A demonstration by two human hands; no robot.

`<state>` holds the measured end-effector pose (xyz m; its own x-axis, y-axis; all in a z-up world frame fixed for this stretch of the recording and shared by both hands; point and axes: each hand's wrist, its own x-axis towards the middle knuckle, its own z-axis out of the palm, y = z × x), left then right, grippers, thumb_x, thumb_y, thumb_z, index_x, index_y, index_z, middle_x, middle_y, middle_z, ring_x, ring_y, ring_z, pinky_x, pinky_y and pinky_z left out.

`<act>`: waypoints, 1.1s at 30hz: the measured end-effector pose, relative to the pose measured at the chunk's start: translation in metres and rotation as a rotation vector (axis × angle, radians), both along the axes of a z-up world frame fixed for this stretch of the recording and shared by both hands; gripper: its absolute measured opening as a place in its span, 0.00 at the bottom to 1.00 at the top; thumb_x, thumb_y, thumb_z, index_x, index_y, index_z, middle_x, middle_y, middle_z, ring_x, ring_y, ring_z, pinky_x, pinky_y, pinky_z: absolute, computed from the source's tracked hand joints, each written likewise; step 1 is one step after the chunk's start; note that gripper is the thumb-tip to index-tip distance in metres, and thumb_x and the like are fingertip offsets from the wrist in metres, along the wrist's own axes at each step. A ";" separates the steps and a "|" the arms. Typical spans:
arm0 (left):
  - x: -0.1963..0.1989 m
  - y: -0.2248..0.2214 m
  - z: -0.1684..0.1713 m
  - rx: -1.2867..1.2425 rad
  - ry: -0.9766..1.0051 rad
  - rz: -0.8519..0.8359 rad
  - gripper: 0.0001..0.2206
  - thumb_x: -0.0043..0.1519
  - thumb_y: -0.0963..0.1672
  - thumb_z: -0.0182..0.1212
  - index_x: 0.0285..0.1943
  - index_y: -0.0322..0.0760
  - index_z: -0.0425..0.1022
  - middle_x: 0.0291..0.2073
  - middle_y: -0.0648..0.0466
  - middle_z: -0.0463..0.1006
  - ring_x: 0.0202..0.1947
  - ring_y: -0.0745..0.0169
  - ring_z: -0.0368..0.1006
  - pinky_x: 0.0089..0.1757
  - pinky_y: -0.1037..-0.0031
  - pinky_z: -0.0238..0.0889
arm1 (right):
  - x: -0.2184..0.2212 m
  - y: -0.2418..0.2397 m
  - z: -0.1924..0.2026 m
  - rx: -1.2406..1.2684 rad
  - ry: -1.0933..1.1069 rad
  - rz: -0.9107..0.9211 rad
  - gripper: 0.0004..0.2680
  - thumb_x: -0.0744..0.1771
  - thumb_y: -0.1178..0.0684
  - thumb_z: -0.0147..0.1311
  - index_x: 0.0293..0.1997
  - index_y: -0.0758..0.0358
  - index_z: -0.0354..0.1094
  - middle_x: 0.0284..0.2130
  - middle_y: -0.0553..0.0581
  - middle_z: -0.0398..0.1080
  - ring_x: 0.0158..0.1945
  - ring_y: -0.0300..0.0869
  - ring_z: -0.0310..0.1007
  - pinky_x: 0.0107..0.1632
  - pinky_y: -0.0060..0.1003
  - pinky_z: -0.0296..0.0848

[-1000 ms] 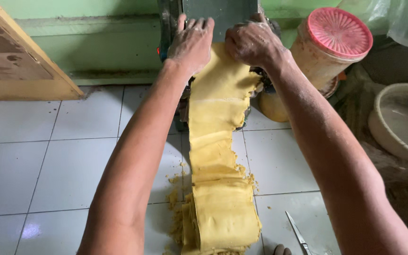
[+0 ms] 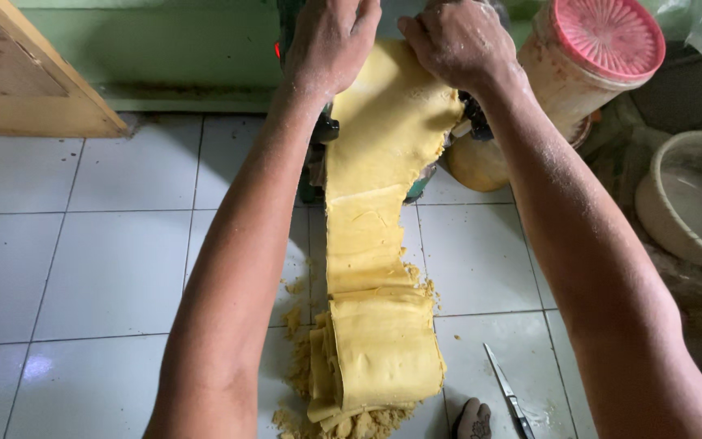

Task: The person operates a dough sheeter, feeding a yellow dough sheet through the rollers and folding the output repeatedly. They adjust the machine with a hammer and continue folding the sheeted dough into a stack on the floor.

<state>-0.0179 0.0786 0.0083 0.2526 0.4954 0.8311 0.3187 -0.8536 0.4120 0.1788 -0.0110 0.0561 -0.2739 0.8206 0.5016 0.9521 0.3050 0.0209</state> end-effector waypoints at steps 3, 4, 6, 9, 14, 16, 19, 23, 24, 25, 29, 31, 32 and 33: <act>-0.002 0.001 0.008 -0.096 -0.066 -0.062 0.13 0.72 0.47 0.52 0.44 0.30 0.71 0.32 0.42 0.78 0.34 0.43 0.76 0.35 0.55 0.66 | 0.000 -0.004 0.009 0.052 0.230 0.063 0.10 0.76 0.49 0.53 0.44 0.66 0.73 0.30 0.65 0.71 0.32 0.58 0.71 0.39 0.50 0.69; -0.004 -0.002 0.012 -0.228 -0.094 -0.032 0.16 0.73 0.48 0.53 0.44 0.27 0.71 0.32 0.39 0.77 0.35 0.42 0.76 0.36 0.53 0.65 | 0.001 -0.011 0.013 0.079 0.324 0.092 0.10 0.77 0.50 0.52 0.46 0.69 0.70 0.31 0.66 0.70 0.33 0.58 0.69 0.41 0.48 0.68; -0.012 -0.012 0.023 -0.494 -0.143 0.023 0.20 0.75 0.50 0.55 0.43 0.23 0.72 0.33 0.34 0.75 0.37 0.41 0.74 0.38 0.51 0.61 | -0.001 -0.039 0.008 0.347 0.448 0.201 0.07 0.76 0.55 0.48 0.52 0.70 0.69 0.40 0.67 0.69 0.42 0.54 0.71 0.47 0.46 0.71; -0.035 -0.067 0.008 -0.240 -0.582 -0.219 0.16 0.76 0.49 0.52 0.66 0.34 0.70 0.58 0.48 0.77 0.59 0.57 0.71 0.60 0.62 0.64 | -0.008 -0.108 -0.028 0.482 0.575 0.110 0.05 0.76 0.59 0.47 0.53 0.71 0.68 0.46 0.63 0.66 0.49 0.48 0.69 0.48 0.42 0.70; -0.067 -0.245 -0.126 -0.266 -0.228 0.046 0.22 0.72 0.42 0.52 0.76 0.35 0.59 0.73 0.40 0.63 0.74 0.44 0.59 0.70 0.58 0.53 | -0.059 -0.256 -0.184 0.186 0.748 -0.102 0.04 0.68 0.63 0.53 0.46 0.65 0.70 0.41 0.61 0.74 0.44 0.49 0.74 0.49 0.38 0.72; -0.073 -0.302 -0.188 -0.464 0.132 -0.046 0.24 0.67 0.45 0.52 0.74 0.39 0.62 0.74 0.45 0.61 0.75 0.47 0.55 0.70 0.58 0.49 | -0.086 -0.299 -0.248 -0.106 0.750 -0.263 0.14 0.67 0.57 0.58 0.59 0.62 0.69 0.52 0.65 0.73 0.56 0.57 0.72 0.57 0.45 0.70; -0.072 -0.339 -0.256 -0.529 0.540 -0.050 0.22 0.70 0.49 0.48 0.73 0.42 0.62 0.76 0.47 0.55 0.76 0.47 0.47 0.69 0.55 0.37 | -0.110 -0.337 -0.309 -0.333 0.589 -0.306 0.20 0.69 0.46 0.50 0.70 0.57 0.59 0.69 0.64 0.57 0.71 0.55 0.55 0.69 0.50 0.54; -0.071 -0.348 -0.294 -0.610 0.656 -0.037 0.21 0.70 0.50 0.47 0.72 0.45 0.64 0.76 0.51 0.54 0.76 0.51 0.45 0.70 0.55 0.32 | -0.121 -0.358 -0.337 -0.399 0.428 -0.378 0.22 0.71 0.40 0.40 0.74 0.55 0.53 0.75 0.61 0.46 0.77 0.53 0.41 0.73 0.52 0.38; -0.073 -0.349 -0.297 -0.643 0.630 -0.030 0.21 0.69 0.50 0.48 0.72 0.46 0.64 0.75 0.52 0.55 0.76 0.53 0.45 0.70 0.55 0.32 | -0.123 -0.359 -0.338 -0.429 0.449 -0.403 0.22 0.71 0.39 0.38 0.74 0.54 0.52 0.75 0.59 0.45 0.77 0.51 0.39 0.73 0.51 0.36; -0.074 -0.350 -0.297 -0.642 0.615 -0.031 0.21 0.68 0.49 0.49 0.71 0.46 0.65 0.75 0.52 0.56 0.76 0.52 0.46 0.70 0.56 0.33 | -0.124 -0.361 -0.337 -0.407 0.445 -0.408 0.22 0.70 0.39 0.39 0.73 0.54 0.54 0.75 0.59 0.46 0.77 0.51 0.41 0.73 0.51 0.38; -0.076 -0.348 -0.289 -0.635 0.557 -0.036 0.21 0.67 0.49 0.53 0.70 0.45 0.67 0.73 0.52 0.59 0.75 0.51 0.49 0.69 0.55 0.36 | -0.126 -0.355 -0.330 -0.344 0.447 -0.410 0.21 0.70 0.40 0.41 0.71 0.53 0.57 0.73 0.59 0.50 0.76 0.51 0.45 0.72 0.50 0.43; -0.076 -0.352 -0.286 -0.641 0.542 -0.042 0.21 0.66 0.49 0.53 0.70 0.45 0.67 0.73 0.52 0.60 0.75 0.52 0.49 0.69 0.55 0.36 | -0.127 -0.359 -0.326 -0.327 0.449 -0.403 0.21 0.70 0.40 0.41 0.71 0.54 0.58 0.73 0.59 0.50 0.76 0.52 0.45 0.72 0.50 0.44; -0.076 -0.354 -0.284 -0.640 0.541 -0.042 0.21 0.66 0.48 0.53 0.70 0.44 0.67 0.73 0.52 0.60 0.75 0.52 0.49 0.70 0.55 0.35 | -0.128 -0.362 -0.324 -0.314 0.447 -0.397 0.21 0.70 0.41 0.41 0.71 0.54 0.58 0.73 0.59 0.51 0.76 0.52 0.46 0.72 0.50 0.44; -0.076 -0.357 -0.284 -0.640 0.539 -0.042 0.21 0.67 0.48 0.53 0.70 0.44 0.67 0.73 0.52 0.60 0.75 0.52 0.49 0.70 0.55 0.35 | -0.129 -0.364 -0.322 -0.300 0.445 -0.392 0.20 0.70 0.41 0.41 0.71 0.54 0.58 0.73 0.60 0.51 0.76 0.52 0.46 0.72 0.50 0.44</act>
